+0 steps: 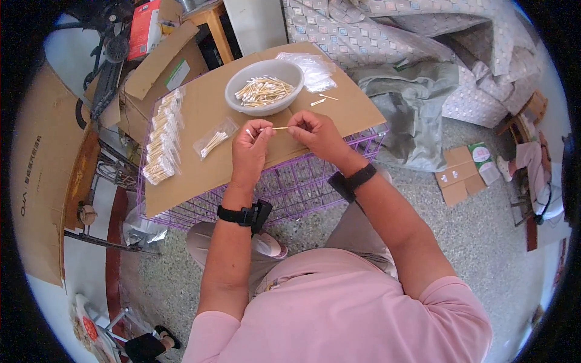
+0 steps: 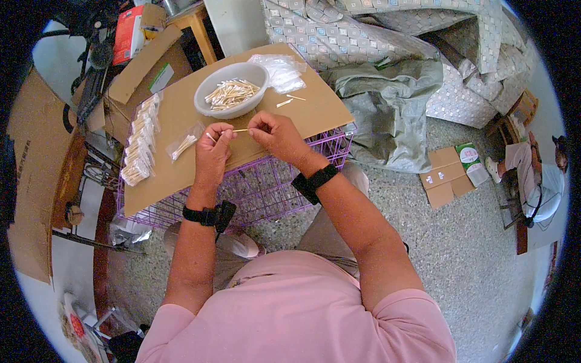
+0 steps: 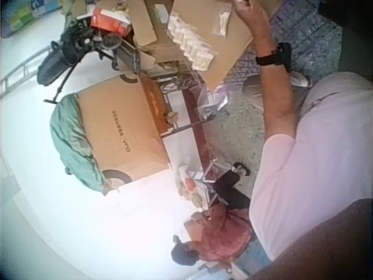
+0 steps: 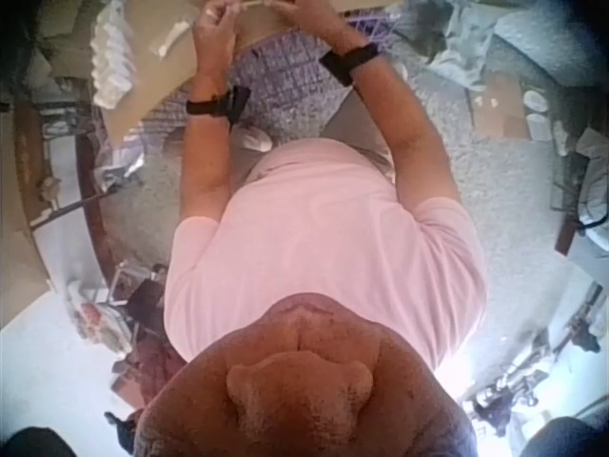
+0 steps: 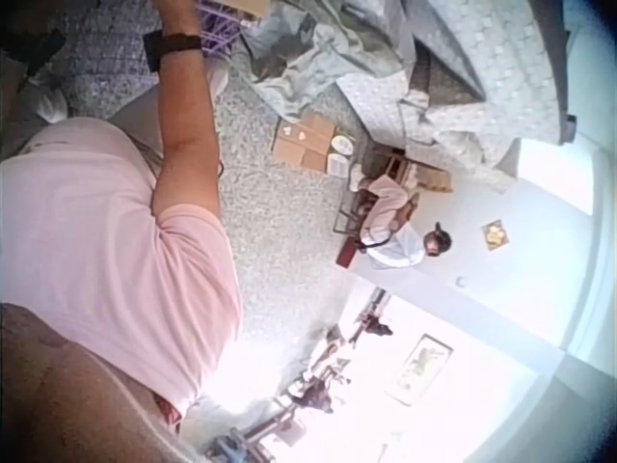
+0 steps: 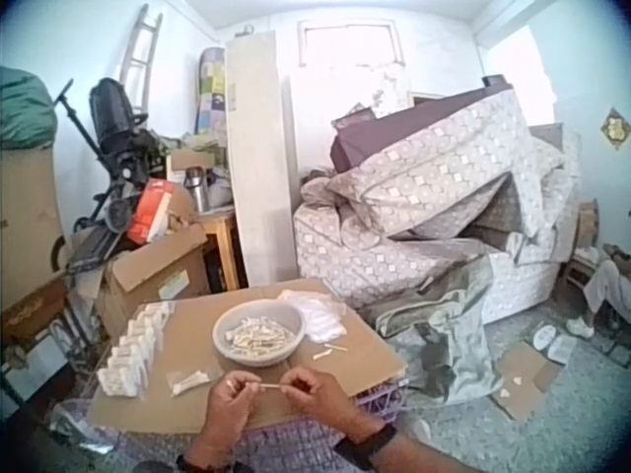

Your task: Packaging cotton swabs into small plastic bags.

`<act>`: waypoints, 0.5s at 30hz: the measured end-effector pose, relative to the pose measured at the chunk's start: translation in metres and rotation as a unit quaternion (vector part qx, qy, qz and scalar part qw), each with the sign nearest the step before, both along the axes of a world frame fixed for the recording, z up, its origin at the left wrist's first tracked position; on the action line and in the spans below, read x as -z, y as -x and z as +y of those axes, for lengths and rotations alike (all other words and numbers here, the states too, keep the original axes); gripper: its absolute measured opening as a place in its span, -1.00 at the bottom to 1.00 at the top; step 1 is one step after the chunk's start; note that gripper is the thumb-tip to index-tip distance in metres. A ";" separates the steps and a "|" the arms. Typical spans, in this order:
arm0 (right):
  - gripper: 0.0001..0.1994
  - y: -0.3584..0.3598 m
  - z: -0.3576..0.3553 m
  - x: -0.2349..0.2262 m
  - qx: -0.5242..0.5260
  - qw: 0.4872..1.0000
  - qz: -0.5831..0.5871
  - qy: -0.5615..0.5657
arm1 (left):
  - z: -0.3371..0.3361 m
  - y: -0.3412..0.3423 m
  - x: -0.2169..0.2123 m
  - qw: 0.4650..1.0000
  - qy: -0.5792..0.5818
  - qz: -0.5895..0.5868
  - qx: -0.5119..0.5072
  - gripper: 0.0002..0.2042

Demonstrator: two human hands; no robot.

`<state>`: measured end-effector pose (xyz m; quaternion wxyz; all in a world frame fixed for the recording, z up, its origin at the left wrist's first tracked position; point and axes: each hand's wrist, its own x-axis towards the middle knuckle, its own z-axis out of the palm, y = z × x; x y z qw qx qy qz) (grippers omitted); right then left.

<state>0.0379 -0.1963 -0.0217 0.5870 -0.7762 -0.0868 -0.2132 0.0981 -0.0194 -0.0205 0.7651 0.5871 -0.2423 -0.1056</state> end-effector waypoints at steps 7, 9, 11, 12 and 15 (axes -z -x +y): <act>-0.93 0.000 0.000 -0.001 -0.003 1.000 0.011 -0.022 | 0.000 0.002 -0.003 1.000 -0.009 -0.021 0.002 -0.90; -0.93 -0.001 -0.001 0.002 -0.004 1.000 0.001 -0.019 | 0.000 0.002 -0.003 1.000 -0.017 -0.010 0.002 -0.90; -0.93 -0.003 -0.001 0.003 -0.005 1.000 -0.010 -0.009 | -0.002 0.001 -0.001 0.999 -0.013 -0.033 -0.007 -0.92; -0.93 -0.003 0.000 0.002 -0.005 1.000 -0.022 0.000 | -0.003 0.001 0.000 0.998 -0.010 -0.057 -0.015 -0.93; -0.94 -0.001 0.002 0.000 -0.002 1.000 -0.016 -0.002 | -0.003 0.000 0.002 0.999 -0.014 -0.051 -0.014 -0.93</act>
